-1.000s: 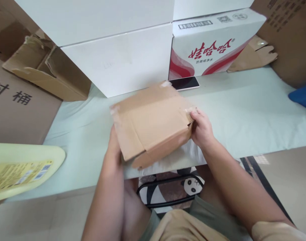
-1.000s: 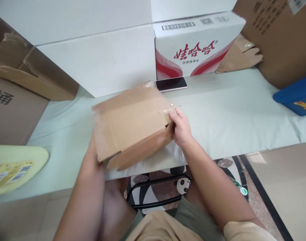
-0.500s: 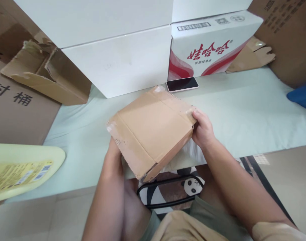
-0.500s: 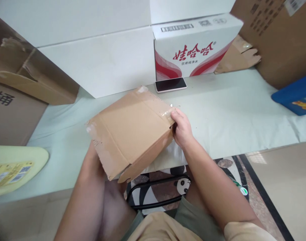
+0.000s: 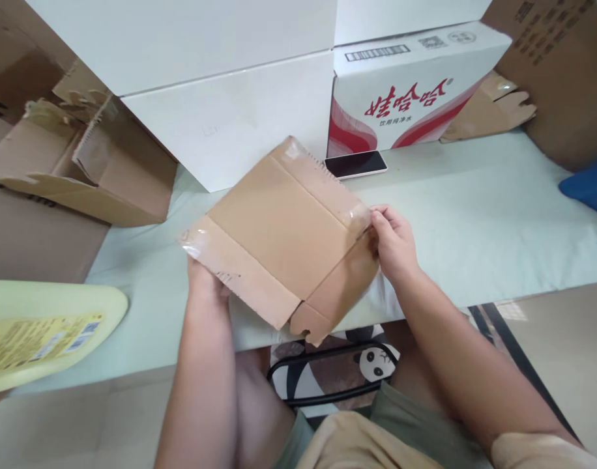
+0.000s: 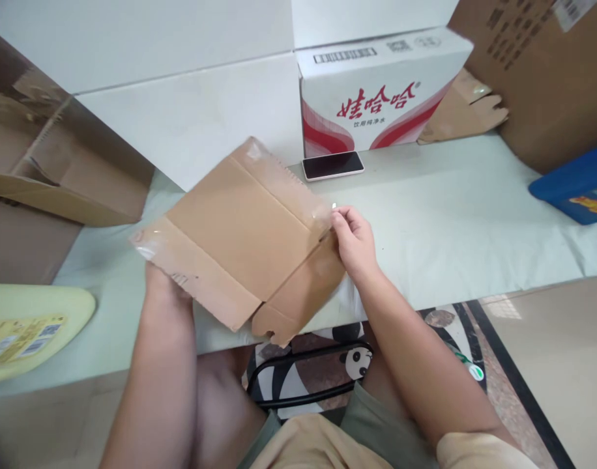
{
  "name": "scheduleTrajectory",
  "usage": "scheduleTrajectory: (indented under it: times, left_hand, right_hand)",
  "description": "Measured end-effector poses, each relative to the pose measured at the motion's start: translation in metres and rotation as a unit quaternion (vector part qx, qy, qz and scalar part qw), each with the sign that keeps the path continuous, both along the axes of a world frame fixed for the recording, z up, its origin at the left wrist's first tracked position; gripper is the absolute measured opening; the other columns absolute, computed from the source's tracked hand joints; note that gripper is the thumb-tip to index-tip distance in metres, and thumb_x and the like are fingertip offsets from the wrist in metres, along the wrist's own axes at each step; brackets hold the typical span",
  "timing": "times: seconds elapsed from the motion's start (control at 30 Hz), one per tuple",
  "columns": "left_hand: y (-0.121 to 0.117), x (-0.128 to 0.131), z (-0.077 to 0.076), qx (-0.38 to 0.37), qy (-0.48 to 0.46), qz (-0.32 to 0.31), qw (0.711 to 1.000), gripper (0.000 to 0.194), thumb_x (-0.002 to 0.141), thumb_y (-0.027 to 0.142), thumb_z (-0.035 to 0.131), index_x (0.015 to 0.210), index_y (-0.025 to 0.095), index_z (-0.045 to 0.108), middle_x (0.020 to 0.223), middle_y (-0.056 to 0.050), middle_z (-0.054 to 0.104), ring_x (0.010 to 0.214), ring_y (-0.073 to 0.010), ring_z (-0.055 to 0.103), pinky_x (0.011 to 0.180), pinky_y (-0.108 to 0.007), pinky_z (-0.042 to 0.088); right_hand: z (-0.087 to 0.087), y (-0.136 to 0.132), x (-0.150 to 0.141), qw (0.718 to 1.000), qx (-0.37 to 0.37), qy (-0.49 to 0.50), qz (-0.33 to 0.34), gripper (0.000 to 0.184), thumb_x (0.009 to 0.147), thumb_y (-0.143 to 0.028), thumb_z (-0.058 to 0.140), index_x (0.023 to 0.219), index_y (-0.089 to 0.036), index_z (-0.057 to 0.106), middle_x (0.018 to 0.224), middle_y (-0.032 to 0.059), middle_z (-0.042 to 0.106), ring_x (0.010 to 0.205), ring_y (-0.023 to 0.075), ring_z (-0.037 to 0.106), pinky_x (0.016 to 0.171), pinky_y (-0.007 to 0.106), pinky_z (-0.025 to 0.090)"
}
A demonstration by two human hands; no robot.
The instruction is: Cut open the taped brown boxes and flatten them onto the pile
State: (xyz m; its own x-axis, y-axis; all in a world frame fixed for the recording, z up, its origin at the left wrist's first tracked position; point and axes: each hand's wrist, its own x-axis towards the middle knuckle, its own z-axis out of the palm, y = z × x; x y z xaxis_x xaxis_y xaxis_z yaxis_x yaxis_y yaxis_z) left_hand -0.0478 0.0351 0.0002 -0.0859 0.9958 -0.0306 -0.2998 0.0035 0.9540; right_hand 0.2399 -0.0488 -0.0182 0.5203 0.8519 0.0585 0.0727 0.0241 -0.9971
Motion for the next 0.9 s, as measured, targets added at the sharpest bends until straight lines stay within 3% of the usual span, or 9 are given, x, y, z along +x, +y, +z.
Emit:
scheduleTrajectory:
  times: [0.1,0.17,0.23,0.3,0.4,0.5,0.6,0.73,0.9]
  left_hand:
    - [0.000,-0.002,0.008,0.014,-0.038,0.014,0.999,0.045,0.080,0.065,0.070,0.094,0.022,0.073,0.097,-0.005,0.080,0.121,-0.0327,0.069,0.106,-0.048,0.057]
    - [0.001,-0.004,0.012,0.041,-0.057,0.018,0.997,0.044,0.081,0.066,0.070,0.096,0.024,0.072,0.098,-0.004,0.081,0.130,-0.0317,0.065,0.109,-0.046,0.056]
    - [0.003,-0.006,0.014,0.063,-0.066,0.016,0.996,0.043,0.084,0.066,0.068,0.098,0.026,0.072,0.100,-0.003,0.081,0.135,-0.0301,0.061,0.112,-0.045,0.054]
    - [0.004,-0.006,0.014,0.064,-0.059,0.010,0.996,0.045,0.083,0.068,0.068,0.100,0.026,0.071,0.104,-0.004,0.080,0.137,-0.0305,0.059,0.113,-0.045,0.053]
    - [0.001,-0.004,0.015,0.054,-0.047,0.017,0.997,0.047,0.079,0.064,0.074,0.102,0.024,0.069,0.111,-0.007,0.079,0.141,-0.0324,0.055,0.114,-0.044,0.051]
    - [-0.010,0.001,0.021,0.097,-0.089,0.015,0.991,0.051,0.079,0.066,0.066,0.107,0.024,0.069,0.119,-0.006,0.078,0.145,-0.0319,0.052,0.116,-0.042,0.049]
    - [-0.019,0.007,0.025,0.103,-0.130,-0.027,0.986,0.063,0.080,0.076,0.059,0.115,0.024,0.069,0.127,-0.006,0.076,0.146,-0.0317,0.051,0.118,-0.043,0.047]
    - [-0.016,0.011,0.018,-0.002,-0.065,0.037,0.997,0.056,0.066,0.047,0.090,0.111,0.022,0.070,0.122,-0.006,0.078,0.142,-0.0316,0.057,0.116,-0.045,0.050]
    - [-0.009,0.005,0.007,-0.041,-0.063,0.024,0.997,0.040,0.072,0.034,0.088,0.108,0.025,0.074,0.121,0.002,0.080,0.146,-0.0307,0.055,0.114,-0.041,0.051]
  right_hand:
    - [-0.007,0.004,0.008,0.995,-0.014,-0.055,-0.080,0.030,0.081,-0.048,0.072,0.097,-0.025,0.064,0.104,0.0041,0.068,0.102,0.0224,0.063,0.091,0.037,0.051]
    - [-0.009,0.006,0.010,0.994,-0.010,-0.037,-0.098,0.040,0.077,-0.047,0.076,0.107,-0.026,0.061,0.118,0.0055,0.067,0.110,0.0219,0.063,0.090,0.036,0.053]
    - [-0.008,0.006,0.009,0.998,-0.020,0.050,-0.042,0.049,0.075,-0.052,0.077,0.112,-0.027,0.058,0.112,0.0042,0.068,0.092,0.0183,0.066,0.073,0.031,0.054]
    - [-0.003,0.004,0.004,0.984,-0.054,0.158,0.059,0.055,0.072,-0.066,0.077,0.105,-0.025,0.059,0.091,0.0015,0.068,0.065,0.0145,0.060,0.053,0.027,0.046]
    - [0.006,-0.001,-0.005,0.956,-0.098,0.221,0.166,0.061,0.063,-0.076,0.081,0.087,-0.023,0.062,0.068,0.0000,0.061,0.050,0.0138,0.050,0.044,0.029,0.040]
    - [0.010,-0.002,-0.011,0.958,-0.098,0.224,0.152,0.058,0.060,-0.071,0.086,0.084,-0.022,0.065,0.065,0.0010,0.063,0.052,0.0159,0.053,0.046,0.031,0.043]
    - [0.010,0.000,-0.016,0.965,-0.080,0.224,0.109,0.060,0.058,-0.071,0.087,0.082,-0.021,0.064,0.063,-0.0006,0.062,0.046,0.0110,0.045,0.038,0.026,0.033]
    - [0.011,-0.002,-0.023,0.961,-0.099,0.204,0.161,0.063,0.057,-0.073,0.088,0.077,-0.019,0.062,0.060,-0.0032,0.057,0.044,0.0056,0.038,0.038,0.022,0.027]
    - [0.015,-0.009,-0.025,0.946,-0.118,0.217,0.210,0.063,0.055,-0.064,0.093,0.087,-0.019,0.063,0.071,-0.0020,0.062,0.048,0.0063,0.042,0.040,0.022,0.032]
